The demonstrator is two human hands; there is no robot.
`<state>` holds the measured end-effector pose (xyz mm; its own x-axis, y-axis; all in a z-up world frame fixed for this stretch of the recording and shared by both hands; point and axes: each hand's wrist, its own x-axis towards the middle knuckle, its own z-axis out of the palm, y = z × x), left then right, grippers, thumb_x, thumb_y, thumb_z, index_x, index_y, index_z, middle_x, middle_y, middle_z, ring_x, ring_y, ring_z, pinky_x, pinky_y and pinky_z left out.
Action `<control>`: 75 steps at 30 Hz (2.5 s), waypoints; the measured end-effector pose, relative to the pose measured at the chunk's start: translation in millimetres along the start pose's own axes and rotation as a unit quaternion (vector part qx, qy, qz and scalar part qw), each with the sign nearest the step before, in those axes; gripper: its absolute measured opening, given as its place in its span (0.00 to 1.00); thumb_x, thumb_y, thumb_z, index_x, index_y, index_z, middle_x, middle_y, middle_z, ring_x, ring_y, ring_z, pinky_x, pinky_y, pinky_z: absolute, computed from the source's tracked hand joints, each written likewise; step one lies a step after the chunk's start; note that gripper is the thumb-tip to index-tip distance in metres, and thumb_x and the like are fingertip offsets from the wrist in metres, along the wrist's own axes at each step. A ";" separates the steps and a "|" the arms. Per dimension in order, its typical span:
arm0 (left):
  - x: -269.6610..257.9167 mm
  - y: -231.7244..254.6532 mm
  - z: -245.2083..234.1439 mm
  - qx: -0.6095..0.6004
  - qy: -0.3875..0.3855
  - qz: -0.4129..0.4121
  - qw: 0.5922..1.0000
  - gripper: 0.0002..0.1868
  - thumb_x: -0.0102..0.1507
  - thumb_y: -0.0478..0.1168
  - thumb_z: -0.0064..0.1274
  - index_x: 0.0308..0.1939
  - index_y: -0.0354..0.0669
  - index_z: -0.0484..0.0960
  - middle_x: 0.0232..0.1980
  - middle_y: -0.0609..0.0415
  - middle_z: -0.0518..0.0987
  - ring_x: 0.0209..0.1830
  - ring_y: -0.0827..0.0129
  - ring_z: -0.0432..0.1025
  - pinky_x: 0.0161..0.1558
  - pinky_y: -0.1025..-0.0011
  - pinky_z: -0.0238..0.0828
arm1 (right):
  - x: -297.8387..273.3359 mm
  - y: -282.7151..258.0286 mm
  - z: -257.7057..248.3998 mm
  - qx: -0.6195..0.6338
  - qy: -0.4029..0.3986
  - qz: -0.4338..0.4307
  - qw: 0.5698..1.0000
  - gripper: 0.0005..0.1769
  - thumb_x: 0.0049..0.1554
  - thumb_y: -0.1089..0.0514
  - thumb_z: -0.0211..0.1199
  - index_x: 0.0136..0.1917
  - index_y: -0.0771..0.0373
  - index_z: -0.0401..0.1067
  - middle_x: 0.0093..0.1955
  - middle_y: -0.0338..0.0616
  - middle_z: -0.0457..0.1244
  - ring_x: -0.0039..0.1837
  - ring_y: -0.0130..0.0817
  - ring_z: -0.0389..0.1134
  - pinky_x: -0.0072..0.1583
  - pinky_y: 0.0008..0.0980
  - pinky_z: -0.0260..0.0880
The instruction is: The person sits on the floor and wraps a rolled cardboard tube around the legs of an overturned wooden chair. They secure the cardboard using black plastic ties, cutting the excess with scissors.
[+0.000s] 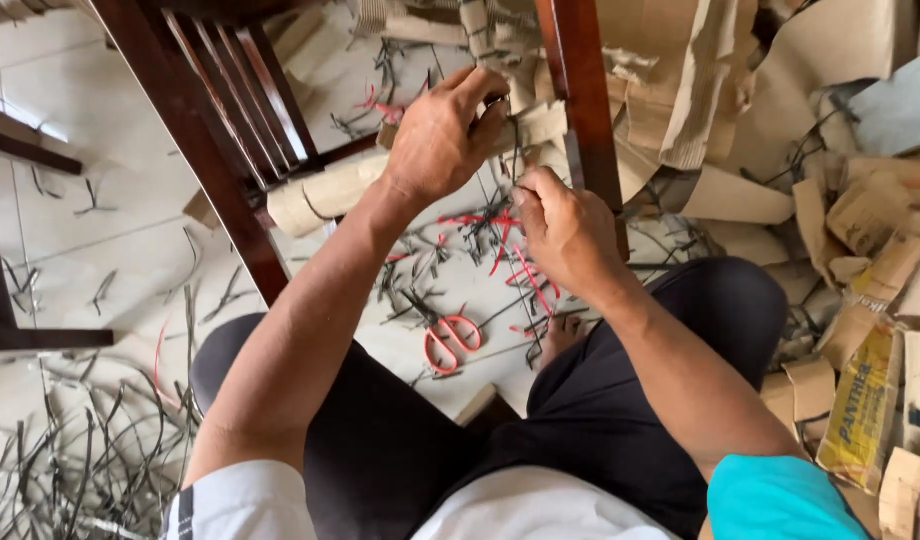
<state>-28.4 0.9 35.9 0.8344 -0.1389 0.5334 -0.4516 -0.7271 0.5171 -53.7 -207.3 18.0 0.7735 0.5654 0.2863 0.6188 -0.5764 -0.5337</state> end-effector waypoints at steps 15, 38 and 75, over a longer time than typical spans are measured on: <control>-21.0 -5.2 4.3 0.046 0.040 0.067 0.996 0.21 0.68 0.38 0.49 0.64 0.37 0.72 0.63 0.45 0.76 0.59 0.58 0.74 0.61 0.53 0.73 | -12.5 -17.6 20.4 0.174 -0.224 0.002 0.959 0.10 0.63 0.57 0.55 0.43 0.59 0.75 0.41 0.34 0.74 0.46 0.35 0.75 0.49 0.36 0.70; -31.6 12.1 -16.1 -0.013 -0.017 -0.098 0.995 0.05 0.65 0.38 0.50 0.34 0.47 0.78 0.24 0.58 0.78 0.20 0.61 0.69 0.24 0.60 0.63 | -8.6 4.3 94.7 0.490 -0.279 0.167 0.809 0.32 0.61 0.38 0.49 0.56 0.67 0.76 0.54 0.51 0.72 0.57 0.37 0.73 0.54 0.34 0.75; -45.5 -3.5 -99.6 -0.348 -0.165 -0.287 0.877 0.06 0.67 0.32 0.57 0.45 0.34 0.86 0.22 0.57 0.76 0.21 0.76 0.74 0.30 0.82 0.71 | -55.8 14.6 124.6 0.406 -0.489 0.273 0.722 0.34 0.51 0.61 0.63 0.69 0.69 0.60 0.37 0.51 0.63 0.28 0.38 0.70 0.32 0.28 0.69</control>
<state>-96.3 76.7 76.5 0.9815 -0.1556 -0.1116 0.0845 -0.1713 0.9816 -104.8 -173.8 -104.9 0.1602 0.7594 -0.6305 -0.3333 -0.5596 -0.7588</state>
